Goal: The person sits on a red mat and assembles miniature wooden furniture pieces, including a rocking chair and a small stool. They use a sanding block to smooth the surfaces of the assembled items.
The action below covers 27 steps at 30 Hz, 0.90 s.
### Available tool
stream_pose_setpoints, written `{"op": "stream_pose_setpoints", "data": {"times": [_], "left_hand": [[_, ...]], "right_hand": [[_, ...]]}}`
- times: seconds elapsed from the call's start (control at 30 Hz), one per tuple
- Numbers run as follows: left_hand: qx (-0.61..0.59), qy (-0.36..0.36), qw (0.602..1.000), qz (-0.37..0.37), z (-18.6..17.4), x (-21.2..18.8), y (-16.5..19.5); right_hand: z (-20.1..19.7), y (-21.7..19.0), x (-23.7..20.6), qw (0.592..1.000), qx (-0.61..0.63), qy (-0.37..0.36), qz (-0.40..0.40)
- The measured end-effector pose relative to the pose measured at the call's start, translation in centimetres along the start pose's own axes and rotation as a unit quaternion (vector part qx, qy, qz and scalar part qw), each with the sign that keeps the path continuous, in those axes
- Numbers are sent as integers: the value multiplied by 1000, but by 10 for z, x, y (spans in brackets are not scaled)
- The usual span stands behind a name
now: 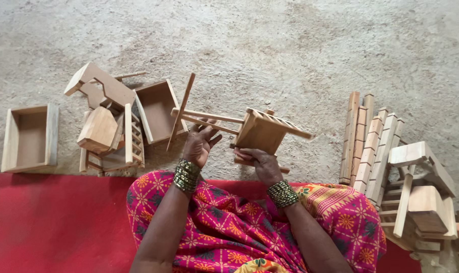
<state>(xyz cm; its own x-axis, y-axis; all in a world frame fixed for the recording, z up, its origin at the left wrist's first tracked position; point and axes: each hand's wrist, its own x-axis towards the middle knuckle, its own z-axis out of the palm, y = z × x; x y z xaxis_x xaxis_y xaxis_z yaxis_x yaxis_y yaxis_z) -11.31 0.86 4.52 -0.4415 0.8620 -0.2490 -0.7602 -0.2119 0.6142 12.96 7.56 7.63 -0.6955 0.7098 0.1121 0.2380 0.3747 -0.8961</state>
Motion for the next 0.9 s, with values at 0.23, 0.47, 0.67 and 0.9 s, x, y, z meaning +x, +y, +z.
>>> {"op": "stream_pose_setpoints", "data": {"times": [0.23,0.47,0.67,0.9], "left_hand": [[50,31,998,-24,5,3,-7],[25,0,999,37,27,-11,12],[58,30,992,110,27,-23,35],[66,97,984,132,33,-21,37]], "right_hand": [[15,14,1,986,-140,-20,-86],[5,-7,-10,972,-219,-21,-87],[-13,8,-3,931,-356,-64,43],[-28,35,7,894,-418,153,57]]}}
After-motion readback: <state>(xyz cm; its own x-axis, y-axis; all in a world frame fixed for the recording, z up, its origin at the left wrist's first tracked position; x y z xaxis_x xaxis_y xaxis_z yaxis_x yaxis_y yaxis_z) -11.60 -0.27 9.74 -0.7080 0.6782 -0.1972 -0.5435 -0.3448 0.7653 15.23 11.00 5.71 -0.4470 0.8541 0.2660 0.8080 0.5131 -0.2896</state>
